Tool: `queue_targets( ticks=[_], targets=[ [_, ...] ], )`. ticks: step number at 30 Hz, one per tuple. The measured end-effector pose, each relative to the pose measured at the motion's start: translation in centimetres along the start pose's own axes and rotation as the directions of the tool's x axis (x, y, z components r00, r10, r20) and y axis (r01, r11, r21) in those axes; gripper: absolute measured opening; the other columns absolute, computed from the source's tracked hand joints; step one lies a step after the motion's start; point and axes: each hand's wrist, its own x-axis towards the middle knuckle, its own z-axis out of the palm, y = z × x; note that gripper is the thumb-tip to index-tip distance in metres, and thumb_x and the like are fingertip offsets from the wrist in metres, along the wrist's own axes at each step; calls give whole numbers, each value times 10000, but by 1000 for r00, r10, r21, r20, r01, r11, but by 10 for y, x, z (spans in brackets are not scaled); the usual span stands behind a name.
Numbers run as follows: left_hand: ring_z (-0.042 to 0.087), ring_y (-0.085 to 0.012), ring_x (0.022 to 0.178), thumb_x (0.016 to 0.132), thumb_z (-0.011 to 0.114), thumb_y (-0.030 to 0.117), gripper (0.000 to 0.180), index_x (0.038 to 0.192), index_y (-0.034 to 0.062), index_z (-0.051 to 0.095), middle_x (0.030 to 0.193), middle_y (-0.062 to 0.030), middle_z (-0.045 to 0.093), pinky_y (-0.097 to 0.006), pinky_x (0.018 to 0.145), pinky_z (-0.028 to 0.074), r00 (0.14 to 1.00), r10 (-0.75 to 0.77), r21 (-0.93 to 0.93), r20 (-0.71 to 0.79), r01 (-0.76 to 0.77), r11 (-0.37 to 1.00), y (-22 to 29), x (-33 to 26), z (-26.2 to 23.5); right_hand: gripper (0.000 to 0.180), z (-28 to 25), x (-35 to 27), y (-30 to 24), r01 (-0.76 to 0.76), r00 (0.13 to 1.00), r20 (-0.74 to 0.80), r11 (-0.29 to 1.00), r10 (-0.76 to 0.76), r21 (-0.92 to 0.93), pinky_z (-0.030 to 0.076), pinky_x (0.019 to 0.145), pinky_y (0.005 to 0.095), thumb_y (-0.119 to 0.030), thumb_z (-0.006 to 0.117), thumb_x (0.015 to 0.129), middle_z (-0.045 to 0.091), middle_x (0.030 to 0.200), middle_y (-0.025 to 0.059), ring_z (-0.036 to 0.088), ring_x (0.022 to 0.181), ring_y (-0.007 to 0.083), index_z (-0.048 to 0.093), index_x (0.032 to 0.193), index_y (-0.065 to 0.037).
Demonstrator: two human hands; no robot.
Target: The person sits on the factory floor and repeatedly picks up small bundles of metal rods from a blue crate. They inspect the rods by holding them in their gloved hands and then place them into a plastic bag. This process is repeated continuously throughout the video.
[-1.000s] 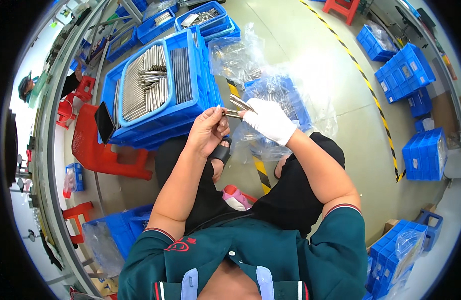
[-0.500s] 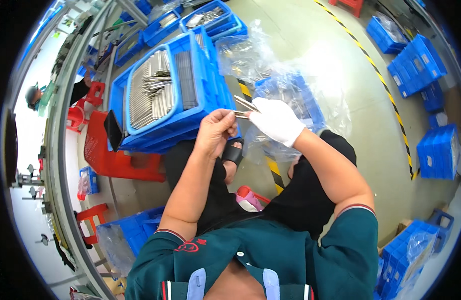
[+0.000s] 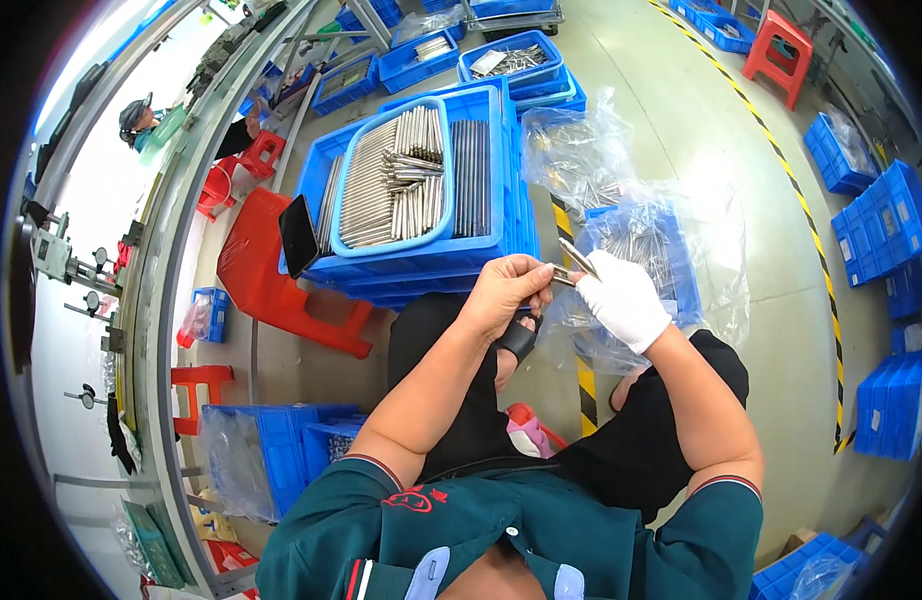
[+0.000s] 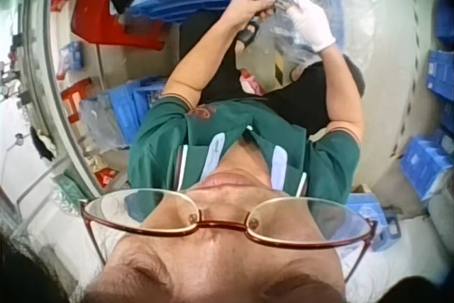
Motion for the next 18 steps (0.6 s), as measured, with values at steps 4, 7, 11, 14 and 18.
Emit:
queue_targets(
  ticks=[4,7,11,14,18],
  targets=[
    [542,-85,556,857,675,179,197,909,-2,619,710,-60,630,-221,512,452,993,116,145,-14,-112,983,1,-1,1,240,1,1,2,-18,1000,13,999,18,32,424,595,388,-249,578,855,542,674,174,549,633,317,565,830,-11],
    [548,-91,575,858,671,159,186,912,-11,618,730,-67,635,-228,547,461,999,50,-6,7,-50,999,10,-7,6,236,0,0,4,-39,999,41,995,35,97,423,593,385,-246,569,863,533,662,165,540,618,296,564,839,-11],
    [564,-103,617,895,619,168,195,935,-22,623,755,-69,633,-235,574,472,999,38,-65,14,-37,997,1,0,2,236,2,2,9,-22,1000,13,999,22,47,421,592,377,-251,563,868,528,660,157,528,609,277,569,859,-15],
    [569,-109,641,909,596,151,168,974,-5,605,779,-72,638,-250,616,495,999,45,-144,21,-42,989,1,0,0,240,2,5,10,-11,1000,15,998,10,60,423,598,380,-259,563,868,538,675,166,539,630,299,573,862,-19],
    [557,-156,633,906,582,113,130,984,11,600,755,-82,615,-281,594,468,986,-47,-411,159,110,905,-5,5,-9,239,1,2,10,9,999,30,998,-11,69,428,619,392,-263,562,868,551,720,175,554,673,329,575,869,-25]
  ],
)
